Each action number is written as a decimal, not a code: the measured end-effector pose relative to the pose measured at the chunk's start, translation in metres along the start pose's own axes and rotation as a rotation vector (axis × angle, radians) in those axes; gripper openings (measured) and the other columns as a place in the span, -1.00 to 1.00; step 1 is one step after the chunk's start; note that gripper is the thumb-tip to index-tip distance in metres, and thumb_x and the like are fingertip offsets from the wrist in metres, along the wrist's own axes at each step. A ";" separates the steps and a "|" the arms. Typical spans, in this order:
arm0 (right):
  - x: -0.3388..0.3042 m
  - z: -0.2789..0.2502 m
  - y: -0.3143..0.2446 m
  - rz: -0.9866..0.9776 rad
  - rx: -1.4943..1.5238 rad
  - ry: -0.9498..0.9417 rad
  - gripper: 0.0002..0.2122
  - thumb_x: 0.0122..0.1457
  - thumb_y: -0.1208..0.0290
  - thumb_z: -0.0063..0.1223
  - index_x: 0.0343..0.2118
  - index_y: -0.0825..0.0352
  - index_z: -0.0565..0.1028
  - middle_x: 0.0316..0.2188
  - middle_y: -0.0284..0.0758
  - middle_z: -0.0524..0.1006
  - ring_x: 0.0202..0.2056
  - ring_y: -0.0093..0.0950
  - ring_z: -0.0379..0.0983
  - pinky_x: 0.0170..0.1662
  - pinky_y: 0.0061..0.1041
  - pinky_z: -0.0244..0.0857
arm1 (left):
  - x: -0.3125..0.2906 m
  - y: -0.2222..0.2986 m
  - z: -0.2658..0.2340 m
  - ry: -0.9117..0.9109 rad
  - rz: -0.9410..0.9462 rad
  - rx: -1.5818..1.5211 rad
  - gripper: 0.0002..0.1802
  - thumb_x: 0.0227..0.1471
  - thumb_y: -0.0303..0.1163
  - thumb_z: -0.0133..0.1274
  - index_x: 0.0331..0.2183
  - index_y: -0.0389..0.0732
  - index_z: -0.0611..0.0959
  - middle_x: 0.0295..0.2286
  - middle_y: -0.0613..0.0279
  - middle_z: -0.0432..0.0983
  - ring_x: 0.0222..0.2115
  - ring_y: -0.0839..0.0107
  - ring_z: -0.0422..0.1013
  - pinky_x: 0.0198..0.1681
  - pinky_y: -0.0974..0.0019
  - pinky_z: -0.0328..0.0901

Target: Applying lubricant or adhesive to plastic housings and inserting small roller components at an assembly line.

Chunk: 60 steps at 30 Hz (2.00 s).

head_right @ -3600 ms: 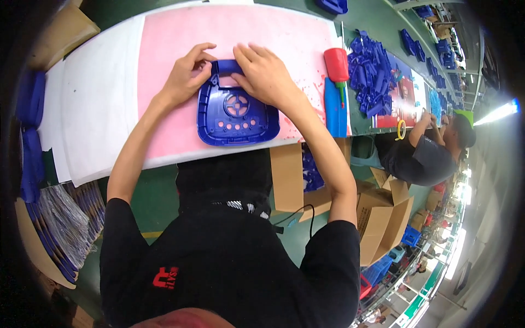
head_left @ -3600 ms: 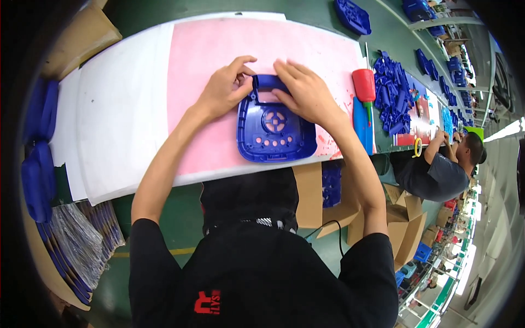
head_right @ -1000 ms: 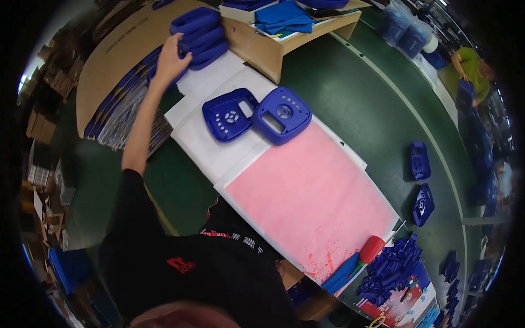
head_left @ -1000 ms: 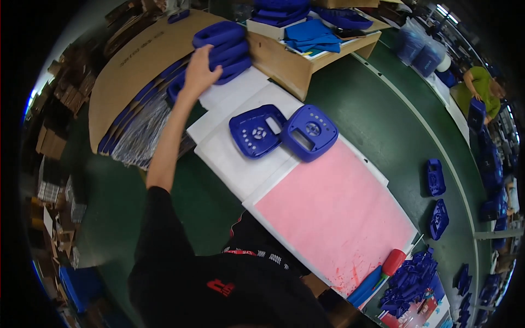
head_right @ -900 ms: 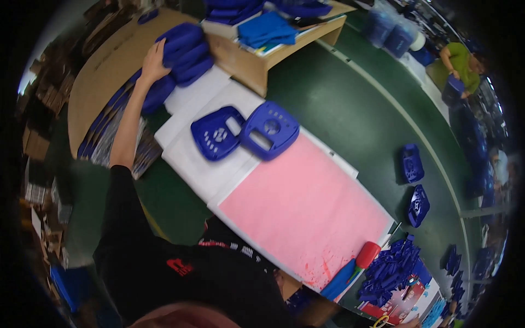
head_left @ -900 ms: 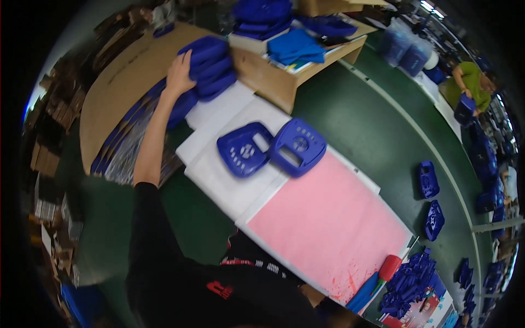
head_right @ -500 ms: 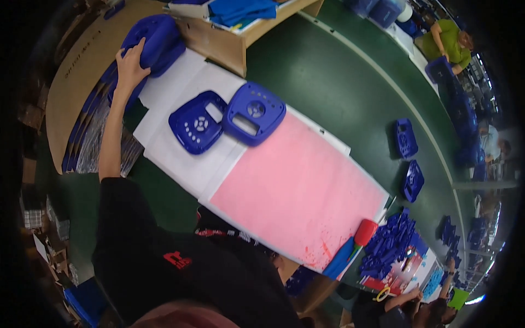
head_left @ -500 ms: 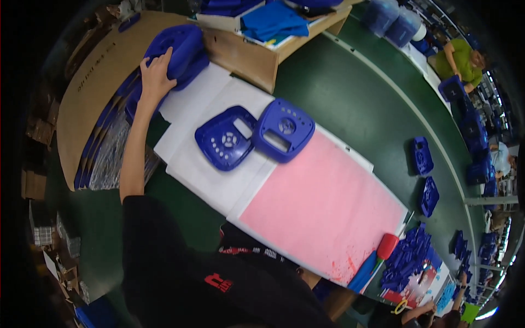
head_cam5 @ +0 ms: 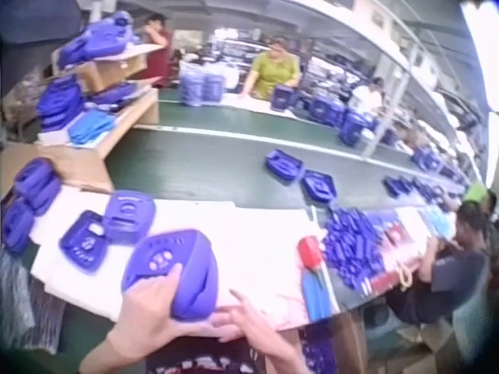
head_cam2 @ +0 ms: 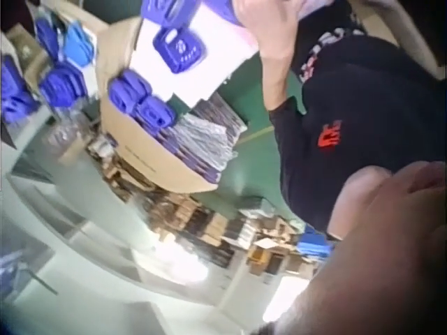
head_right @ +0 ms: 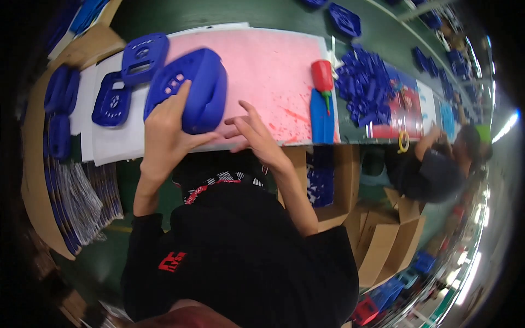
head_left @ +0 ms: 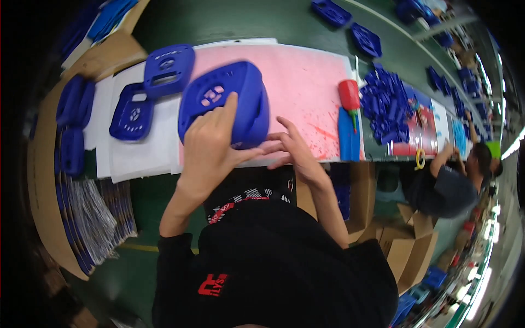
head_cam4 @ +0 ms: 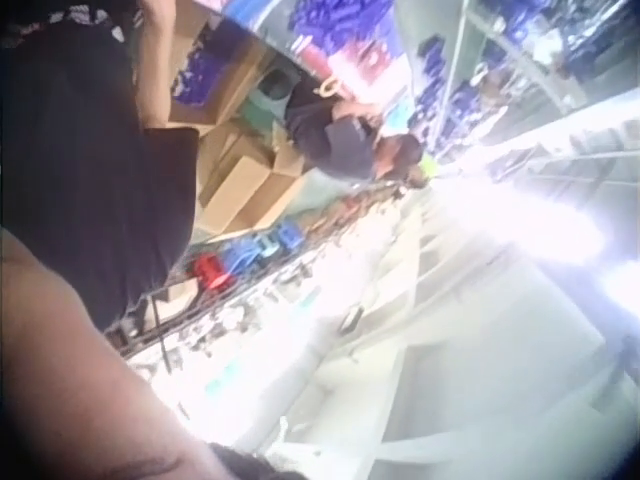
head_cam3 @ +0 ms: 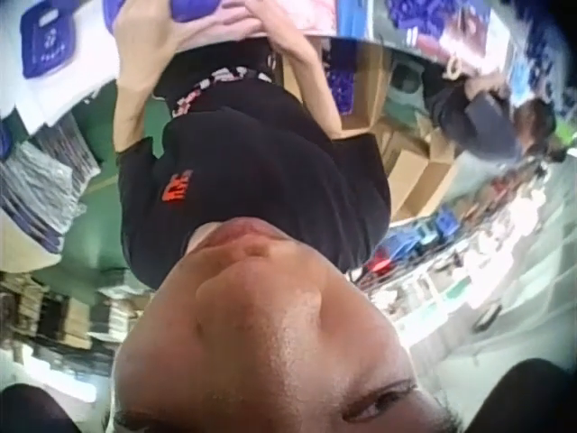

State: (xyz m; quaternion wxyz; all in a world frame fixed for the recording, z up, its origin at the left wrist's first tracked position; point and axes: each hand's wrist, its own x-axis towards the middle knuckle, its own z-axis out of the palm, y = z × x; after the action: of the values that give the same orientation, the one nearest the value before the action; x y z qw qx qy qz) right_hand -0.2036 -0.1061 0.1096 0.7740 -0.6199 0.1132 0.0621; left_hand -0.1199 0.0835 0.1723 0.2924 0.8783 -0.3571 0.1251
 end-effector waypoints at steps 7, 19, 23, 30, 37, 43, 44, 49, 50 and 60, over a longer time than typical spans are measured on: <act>-0.037 -0.047 0.052 0.121 0.409 0.121 -0.33 0.26 -0.17 -0.33 0.20 0.35 0.15 -0.09 -0.19 0.49 -0.22 -0.38 0.54 -0.40 -0.37 0.52 | 0.054 0.045 0.013 -0.447 0.044 -0.170 0.05 -0.53 -0.10 0.47 0.06 -0.24 0.41 -0.26 -0.07 0.51 -0.26 0.02 0.47 -0.19 0.18 0.36; -0.061 -0.050 0.087 -0.016 -0.329 0.409 -0.54 0.16 0.48 0.00 0.12 0.48 0.23 -0.04 -0.03 0.45 -0.01 -0.20 0.41 0.09 -0.33 0.23 | 0.215 -0.127 0.160 -0.448 0.327 -0.093 -0.51 -0.20 -0.29 0.25 -0.16 -0.28 0.59 -0.25 -0.01 0.52 -0.18 0.09 0.44 -0.08 0.17 0.33; -0.057 -0.035 0.069 0.111 -0.571 0.576 -0.57 0.23 0.40 -0.13 0.10 0.52 0.21 -0.32 0.04 0.52 -0.27 -0.01 0.48 -0.16 -0.15 0.33 | 0.187 -0.113 0.169 -0.290 0.357 -0.077 -0.61 -0.08 -0.35 0.18 -0.16 -0.28 0.59 -0.23 0.03 0.50 -0.16 0.10 0.44 -0.07 0.19 0.33; -0.035 -0.057 0.038 0.216 -1.124 0.394 -0.53 0.23 0.15 -0.09 -0.08 0.58 0.31 -0.67 -0.01 0.49 -0.62 0.00 0.46 -0.50 -0.08 0.34 | 0.094 -0.090 0.150 -0.186 0.029 -0.053 -0.80 -0.04 -0.35 0.13 -0.36 -0.28 0.61 -0.47 0.04 0.51 -0.42 0.10 0.48 -0.33 0.15 0.35; 0.043 -0.180 -0.045 -0.003 -1.575 0.831 -0.47 0.15 -0.10 -0.04 -0.18 0.39 0.51 -0.55 -0.14 0.56 -0.42 -0.18 0.55 -0.33 -0.25 0.37 | 0.056 -0.071 0.118 -0.088 0.289 -0.068 -0.77 -0.17 -0.40 0.16 -0.40 -0.32 0.59 -0.46 0.04 0.48 -0.44 0.10 0.44 -0.37 0.14 0.32; 0.130 -0.247 -0.044 0.277 -1.904 0.479 -0.17 -0.09 -0.42 -0.03 -0.32 0.55 0.51 -0.42 0.03 0.58 -0.40 -0.12 0.59 -0.36 -0.26 0.45 | 0.025 -0.096 0.135 -0.469 0.167 -0.321 -0.76 -0.25 -0.52 -0.04 -0.41 -0.38 0.58 -0.56 0.01 0.41 -0.55 0.08 0.41 -0.44 0.14 0.31; 0.135 -0.245 -0.034 0.214 -1.949 0.544 -0.16 -0.11 -0.43 0.00 -0.35 0.54 0.52 -0.43 0.00 0.59 -0.41 -0.13 0.59 -0.39 -0.27 0.46 | 0.021 -0.099 0.138 -0.466 0.161 -0.324 -0.76 -0.25 -0.52 -0.04 -0.41 -0.38 0.58 -0.56 0.01 0.41 -0.55 0.08 0.41 -0.44 0.14 0.31; 0.139 -0.239 -0.044 0.149 -1.886 0.446 -0.20 -0.15 -0.42 0.05 -0.45 0.52 0.58 -0.48 -0.05 0.60 -0.43 -0.19 0.60 -0.41 -0.33 0.46 | 0.018 -0.103 0.152 -0.341 0.050 -0.575 -0.76 -0.16 -0.59 -0.03 -0.34 -0.39 0.60 -0.55 0.02 0.44 -0.59 0.15 0.40 -0.49 0.20 0.29; 0.141 -0.237 -0.058 0.134 -1.895 0.446 -0.20 -0.15 -0.42 0.05 -0.45 0.52 0.58 -0.48 -0.05 0.60 -0.43 -0.19 0.60 -0.41 -0.33 0.46 | 0.019 -0.106 0.156 -0.329 0.083 -0.638 -0.77 -0.13 -0.58 -0.01 -0.33 -0.39 0.60 -0.54 0.03 0.44 -0.59 0.16 0.40 -0.49 0.20 0.29; 0.035 -0.156 -0.096 -0.617 -0.112 0.520 -0.18 -0.01 -0.14 0.21 0.20 0.30 0.19 0.12 -0.13 0.33 0.14 -0.16 0.28 0.18 0.01 0.20 | 0.008 -0.114 0.162 -0.108 0.341 -0.323 -0.82 -0.24 -0.39 0.07 -0.48 -0.27 0.56 -0.62 0.12 0.42 -0.61 0.14 0.40 -0.51 0.13 0.30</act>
State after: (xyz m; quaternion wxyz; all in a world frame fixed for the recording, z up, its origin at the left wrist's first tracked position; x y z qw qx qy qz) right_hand -0.1621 -0.2810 0.1597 0.6671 -0.6609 0.1103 -0.3256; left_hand -0.0328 0.0469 -0.0020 0.3844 0.7523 -0.5308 0.0667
